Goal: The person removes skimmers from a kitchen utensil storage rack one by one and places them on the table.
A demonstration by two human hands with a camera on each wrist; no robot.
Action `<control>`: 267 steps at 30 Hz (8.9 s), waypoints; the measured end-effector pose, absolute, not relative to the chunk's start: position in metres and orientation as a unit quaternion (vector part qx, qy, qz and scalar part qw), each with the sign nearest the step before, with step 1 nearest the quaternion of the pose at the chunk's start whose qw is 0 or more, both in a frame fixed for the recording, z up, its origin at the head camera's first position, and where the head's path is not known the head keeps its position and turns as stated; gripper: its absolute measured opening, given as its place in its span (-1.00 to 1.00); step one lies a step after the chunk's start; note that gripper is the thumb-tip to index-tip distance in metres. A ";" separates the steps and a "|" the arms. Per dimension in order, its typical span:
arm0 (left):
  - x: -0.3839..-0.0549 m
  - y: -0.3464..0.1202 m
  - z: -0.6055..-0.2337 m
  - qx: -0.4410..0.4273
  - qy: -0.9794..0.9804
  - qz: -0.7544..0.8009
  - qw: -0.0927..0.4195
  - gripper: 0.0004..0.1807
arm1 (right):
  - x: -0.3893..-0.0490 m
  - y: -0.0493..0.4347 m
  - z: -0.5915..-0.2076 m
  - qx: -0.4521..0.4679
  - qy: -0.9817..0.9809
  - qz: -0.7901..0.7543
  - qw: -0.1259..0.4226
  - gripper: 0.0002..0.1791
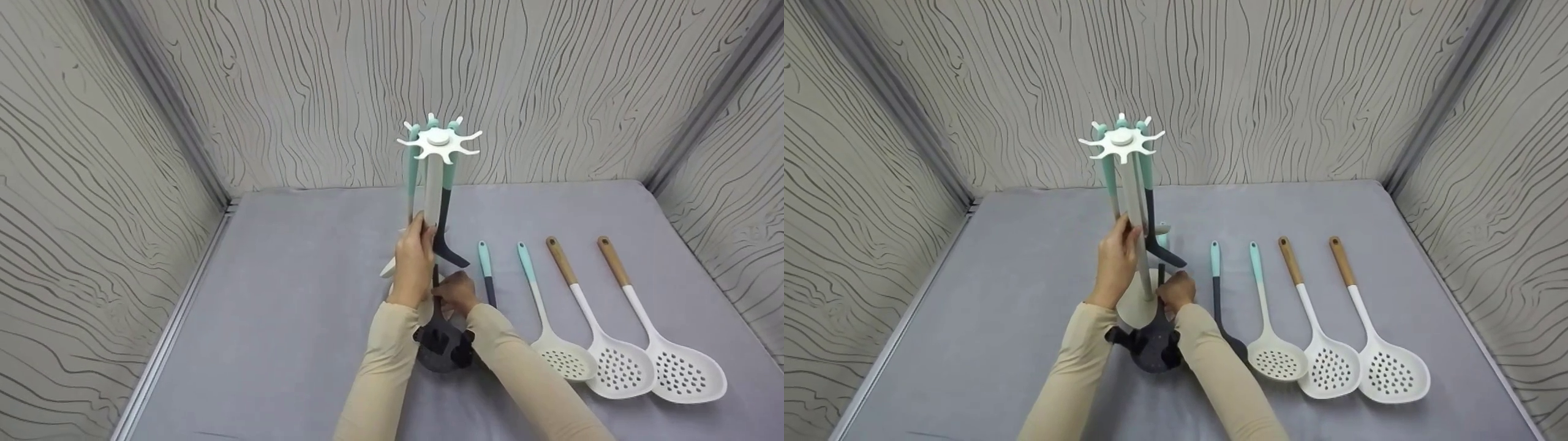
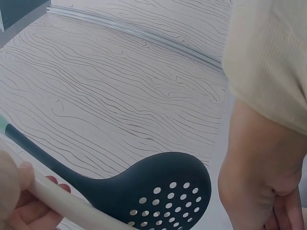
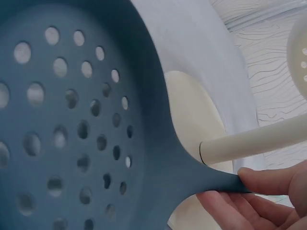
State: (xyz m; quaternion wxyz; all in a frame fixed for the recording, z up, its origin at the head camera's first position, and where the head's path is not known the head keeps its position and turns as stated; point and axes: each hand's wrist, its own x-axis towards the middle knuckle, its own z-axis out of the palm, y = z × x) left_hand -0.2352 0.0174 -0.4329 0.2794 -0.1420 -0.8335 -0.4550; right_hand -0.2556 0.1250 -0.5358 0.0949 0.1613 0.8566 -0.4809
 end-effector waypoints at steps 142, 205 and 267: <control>-0.079 -0.103 -0.586 0.162 -0.821 -0.500 0.224 -0.87 | -0.248 0.084 -0.308 -0.123 0.713 -0.356 -0.592 -0.81; -0.175 -0.036 -0.468 -0.127 -0.729 -0.623 0.254 -0.68 | -0.278 0.087 -0.323 -0.158 0.635 -0.361 -0.664 -0.93; -0.213 -0.006 -0.445 -0.159 -0.721 -0.629 0.244 -0.66 | -0.278 0.085 -0.324 -0.155 0.633 -0.368 -0.663 -0.88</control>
